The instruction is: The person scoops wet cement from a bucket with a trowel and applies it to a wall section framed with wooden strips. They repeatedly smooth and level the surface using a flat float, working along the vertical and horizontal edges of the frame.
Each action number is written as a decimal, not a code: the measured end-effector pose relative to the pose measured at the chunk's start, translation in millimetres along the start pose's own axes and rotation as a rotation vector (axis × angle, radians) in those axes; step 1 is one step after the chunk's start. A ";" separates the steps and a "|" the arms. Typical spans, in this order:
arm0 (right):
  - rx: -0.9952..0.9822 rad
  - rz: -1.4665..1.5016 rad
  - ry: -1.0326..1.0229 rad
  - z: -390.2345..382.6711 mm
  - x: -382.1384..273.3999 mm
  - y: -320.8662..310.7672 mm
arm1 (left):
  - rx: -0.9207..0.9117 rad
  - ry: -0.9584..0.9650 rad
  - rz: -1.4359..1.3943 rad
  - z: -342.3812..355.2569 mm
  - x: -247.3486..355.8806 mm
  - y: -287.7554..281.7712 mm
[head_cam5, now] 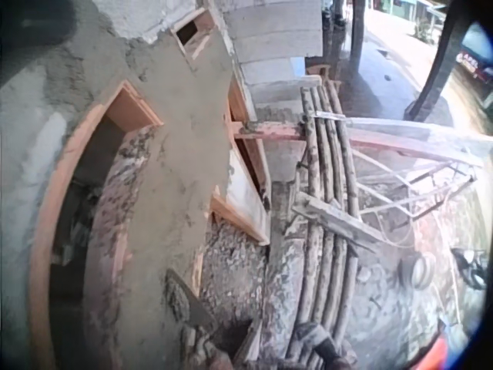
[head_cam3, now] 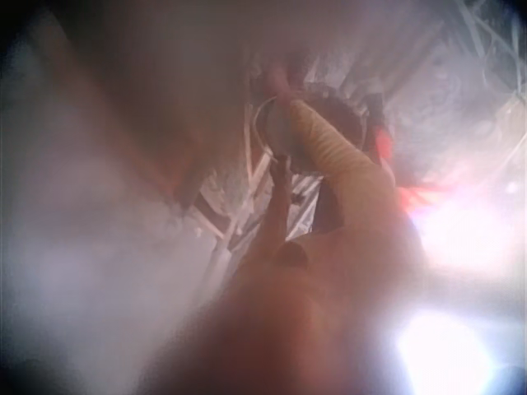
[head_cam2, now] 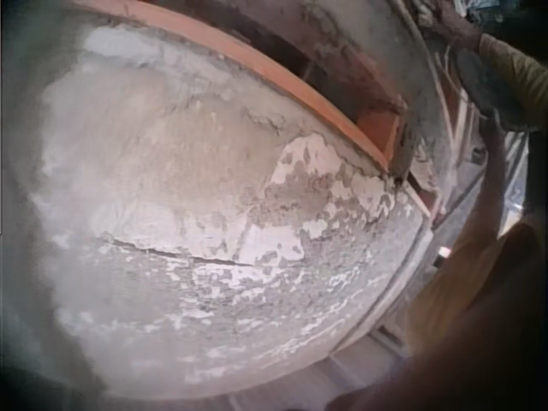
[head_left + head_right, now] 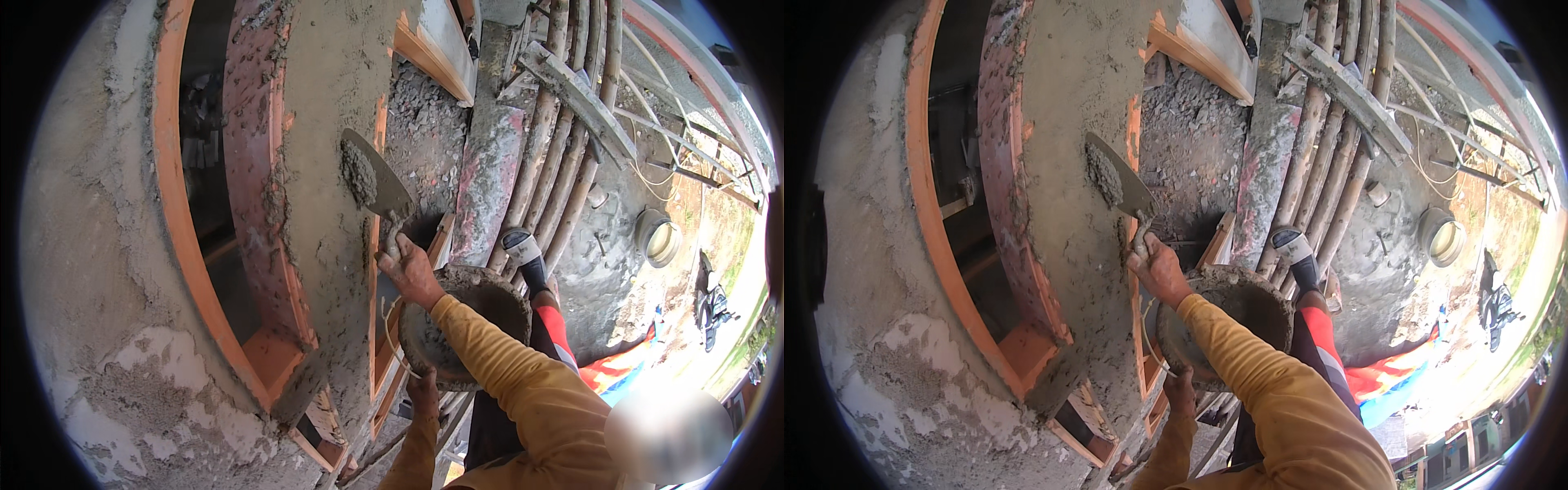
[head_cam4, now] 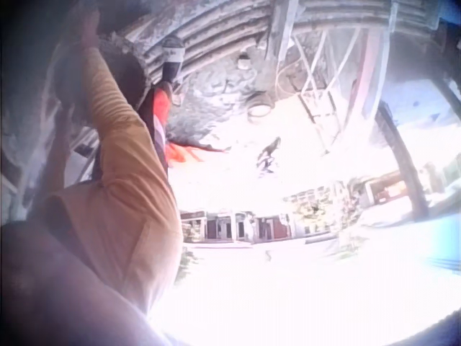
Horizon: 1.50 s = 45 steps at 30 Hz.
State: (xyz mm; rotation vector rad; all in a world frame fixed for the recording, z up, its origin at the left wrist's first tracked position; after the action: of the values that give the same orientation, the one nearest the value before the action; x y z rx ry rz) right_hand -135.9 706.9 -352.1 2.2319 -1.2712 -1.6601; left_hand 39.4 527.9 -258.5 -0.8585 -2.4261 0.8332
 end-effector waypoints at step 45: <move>-0.322 0.120 0.381 -183.6 -31.1 2.4 | -0.060 0.304 -0.169 -1.3 -92.9 -56.5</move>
State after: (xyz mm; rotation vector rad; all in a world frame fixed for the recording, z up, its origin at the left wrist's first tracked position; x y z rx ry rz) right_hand 12.2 654.0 -252.4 2.0945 -0.9469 -1.2169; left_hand 83.2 430.5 -238.1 -0.7300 -2.2266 0.5280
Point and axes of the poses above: each hand's wrist, its own z-axis towards the middle knuckle, its own y-axis out of the palm, x = y × z, the point moved 1 cm from there along z, towards the middle knuckle, and after that the axes turned 10 degrees about z, right-handed, at the moved point
